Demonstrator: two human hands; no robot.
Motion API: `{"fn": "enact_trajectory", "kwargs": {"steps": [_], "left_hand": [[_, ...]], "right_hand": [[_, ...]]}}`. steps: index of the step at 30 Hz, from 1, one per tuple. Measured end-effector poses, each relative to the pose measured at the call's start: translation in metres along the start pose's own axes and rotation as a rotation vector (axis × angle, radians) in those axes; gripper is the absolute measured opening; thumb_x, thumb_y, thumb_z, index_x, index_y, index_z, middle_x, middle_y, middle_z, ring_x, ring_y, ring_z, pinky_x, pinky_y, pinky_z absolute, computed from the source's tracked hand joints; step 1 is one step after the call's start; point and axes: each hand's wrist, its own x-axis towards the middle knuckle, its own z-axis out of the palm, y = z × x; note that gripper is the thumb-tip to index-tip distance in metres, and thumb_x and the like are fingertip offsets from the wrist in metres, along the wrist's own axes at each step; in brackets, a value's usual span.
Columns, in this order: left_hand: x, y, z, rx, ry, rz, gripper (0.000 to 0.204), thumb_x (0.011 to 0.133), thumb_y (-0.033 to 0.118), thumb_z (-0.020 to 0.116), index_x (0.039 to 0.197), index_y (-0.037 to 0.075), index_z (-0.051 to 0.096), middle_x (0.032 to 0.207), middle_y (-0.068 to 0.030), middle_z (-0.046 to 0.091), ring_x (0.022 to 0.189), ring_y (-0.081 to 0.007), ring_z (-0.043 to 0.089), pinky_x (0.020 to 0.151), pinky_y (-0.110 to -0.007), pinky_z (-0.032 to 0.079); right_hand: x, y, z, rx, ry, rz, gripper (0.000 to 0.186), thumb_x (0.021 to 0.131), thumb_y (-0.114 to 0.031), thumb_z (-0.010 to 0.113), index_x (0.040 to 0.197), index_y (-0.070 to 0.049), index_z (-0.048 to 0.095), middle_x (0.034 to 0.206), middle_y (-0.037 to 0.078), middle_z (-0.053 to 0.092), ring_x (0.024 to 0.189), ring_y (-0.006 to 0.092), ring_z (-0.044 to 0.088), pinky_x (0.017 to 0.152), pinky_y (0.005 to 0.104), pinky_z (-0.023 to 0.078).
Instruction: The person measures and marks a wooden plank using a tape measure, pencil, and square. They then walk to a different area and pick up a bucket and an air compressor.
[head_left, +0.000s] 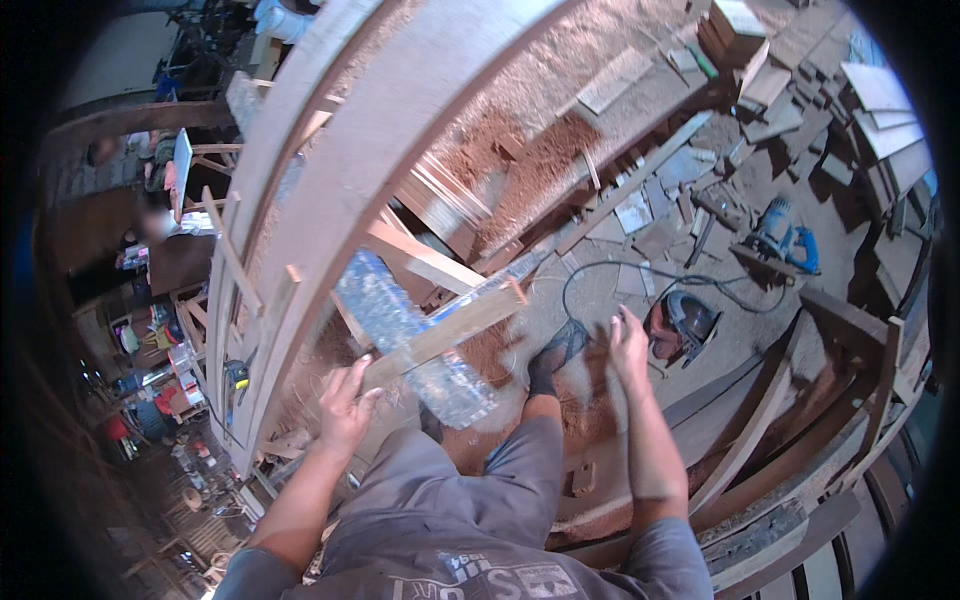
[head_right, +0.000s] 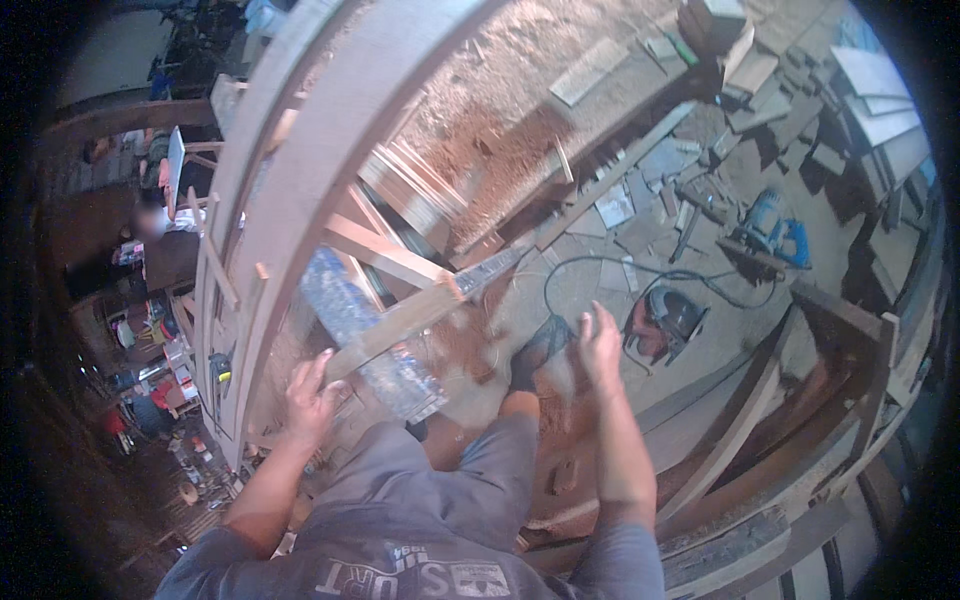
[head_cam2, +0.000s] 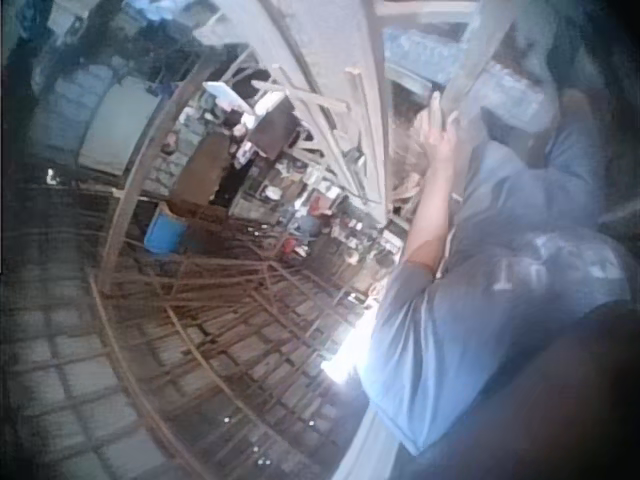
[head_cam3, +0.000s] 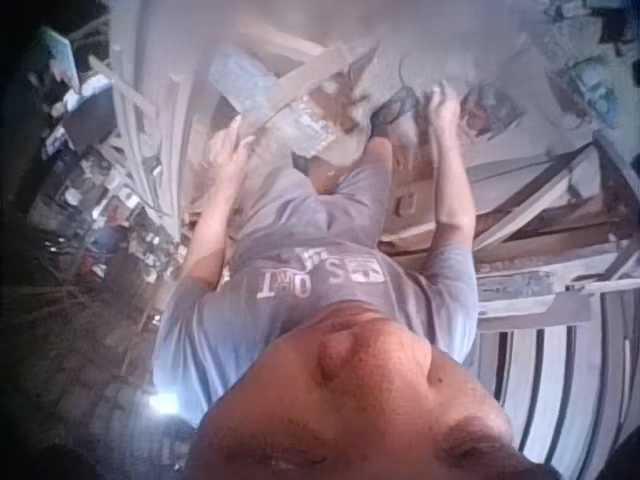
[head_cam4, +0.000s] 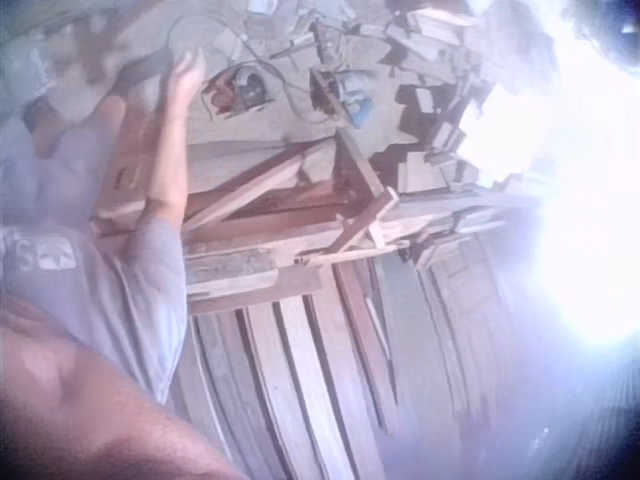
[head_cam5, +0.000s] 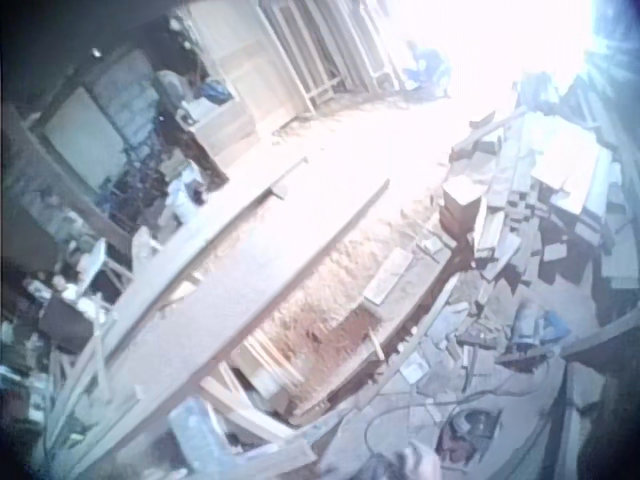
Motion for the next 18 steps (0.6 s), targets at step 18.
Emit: {"fn": "enact_trajectory", "kwargs": {"steps": [18], "left_hand": [[-0.034, -0.023, -0.104, -0.100, 0.134, 0.440, 0.048, 0.091, 0.044, 0.081, 0.128, 0.015, 0.077, 0.091, -0.0053, 0.068, 0.087, -0.0286, 0.068, 0.081, -0.046, 0.053]], "right_hand": [[-0.159, -0.355, -0.168, -0.709, -0.205, -0.867, 0.062, 0.087, -0.059, 0.080, 0.123, -0.010, 0.067, 0.105, 0.009, 0.072, 0.106, 0.0279, 0.072, 0.086, 0.0424, 0.058]]}}
